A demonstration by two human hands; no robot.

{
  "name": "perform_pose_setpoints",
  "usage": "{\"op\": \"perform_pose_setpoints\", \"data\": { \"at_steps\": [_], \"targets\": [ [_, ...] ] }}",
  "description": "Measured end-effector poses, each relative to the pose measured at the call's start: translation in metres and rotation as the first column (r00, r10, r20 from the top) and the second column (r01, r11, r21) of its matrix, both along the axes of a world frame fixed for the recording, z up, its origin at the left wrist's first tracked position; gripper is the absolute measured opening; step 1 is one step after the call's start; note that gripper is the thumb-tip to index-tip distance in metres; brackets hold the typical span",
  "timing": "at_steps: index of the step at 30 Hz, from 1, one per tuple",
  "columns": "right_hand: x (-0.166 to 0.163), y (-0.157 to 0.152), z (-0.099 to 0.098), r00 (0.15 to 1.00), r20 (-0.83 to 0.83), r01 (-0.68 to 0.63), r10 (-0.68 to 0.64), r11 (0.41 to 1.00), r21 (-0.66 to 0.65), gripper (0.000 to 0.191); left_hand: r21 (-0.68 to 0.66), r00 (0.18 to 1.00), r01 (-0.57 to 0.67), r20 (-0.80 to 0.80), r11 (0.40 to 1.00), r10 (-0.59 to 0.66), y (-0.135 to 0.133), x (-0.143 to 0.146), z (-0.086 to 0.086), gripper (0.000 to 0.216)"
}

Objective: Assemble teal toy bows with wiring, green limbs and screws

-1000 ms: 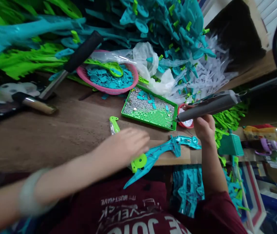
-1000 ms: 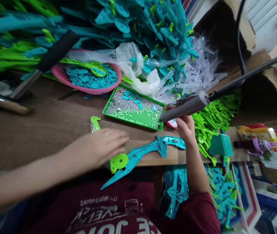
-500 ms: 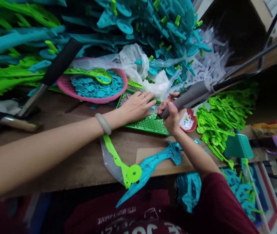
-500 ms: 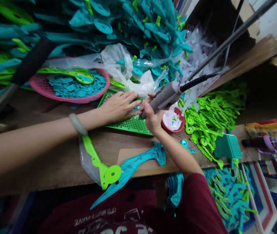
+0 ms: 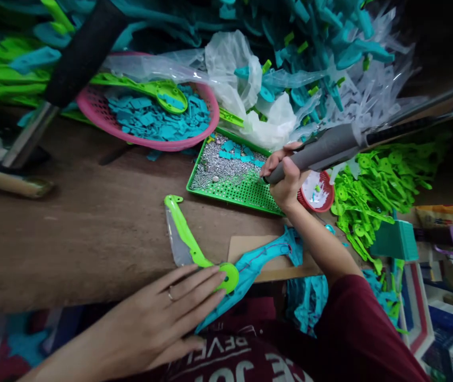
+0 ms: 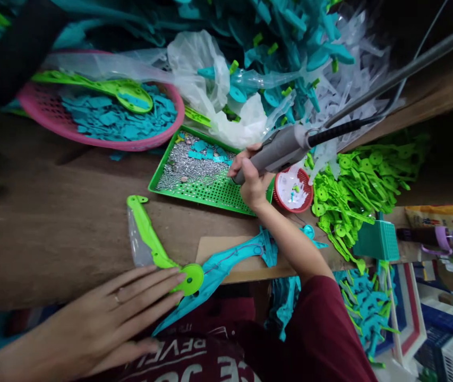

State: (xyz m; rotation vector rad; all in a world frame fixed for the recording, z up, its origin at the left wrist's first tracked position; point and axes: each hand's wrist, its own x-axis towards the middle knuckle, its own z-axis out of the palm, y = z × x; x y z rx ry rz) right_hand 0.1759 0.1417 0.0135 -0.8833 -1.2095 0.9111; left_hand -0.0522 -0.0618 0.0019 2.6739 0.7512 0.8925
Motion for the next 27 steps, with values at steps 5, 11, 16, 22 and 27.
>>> {"op": "perform_pose_setpoints", "data": {
  "at_steps": [5,11,16,22,27],
  "targets": [
    [0.001,-0.001,0.016,1.000,0.014,-0.021,0.020,0.998,0.056,0.034,0.090,0.995,-0.076,-0.055,0.993,0.081,-0.020,0.030,-0.023,0.040],
    [-0.046,-0.035,0.058,0.960,-0.120,-0.225,0.254,0.950,0.215,0.021,0.218,0.959,-0.283,0.086,0.934,0.270,-0.025,0.057,-0.038,0.036],
    [-0.101,-0.051,0.032,0.857,0.067,-0.515,0.511,0.844,0.147,0.032,0.228,0.931,-0.359,0.162,0.905,0.328,-0.028,0.065,-0.044,0.032],
    [-0.123,-0.044,0.001,0.843,0.085,-0.523,0.532,0.845,-0.109,0.055,0.236,0.929,-0.365,0.160,0.901,0.334,-0.029,0.064,-0.041,0.031],
    [-0.127,-0.046,-0.003,0.805,0.093,-0.574,0.586,0.809,-0.128,0.044,0.239,0.919,-0.386,0.189,0.891,0.347,-0.030,0.067,-0.041,0.032]
  ]
}}
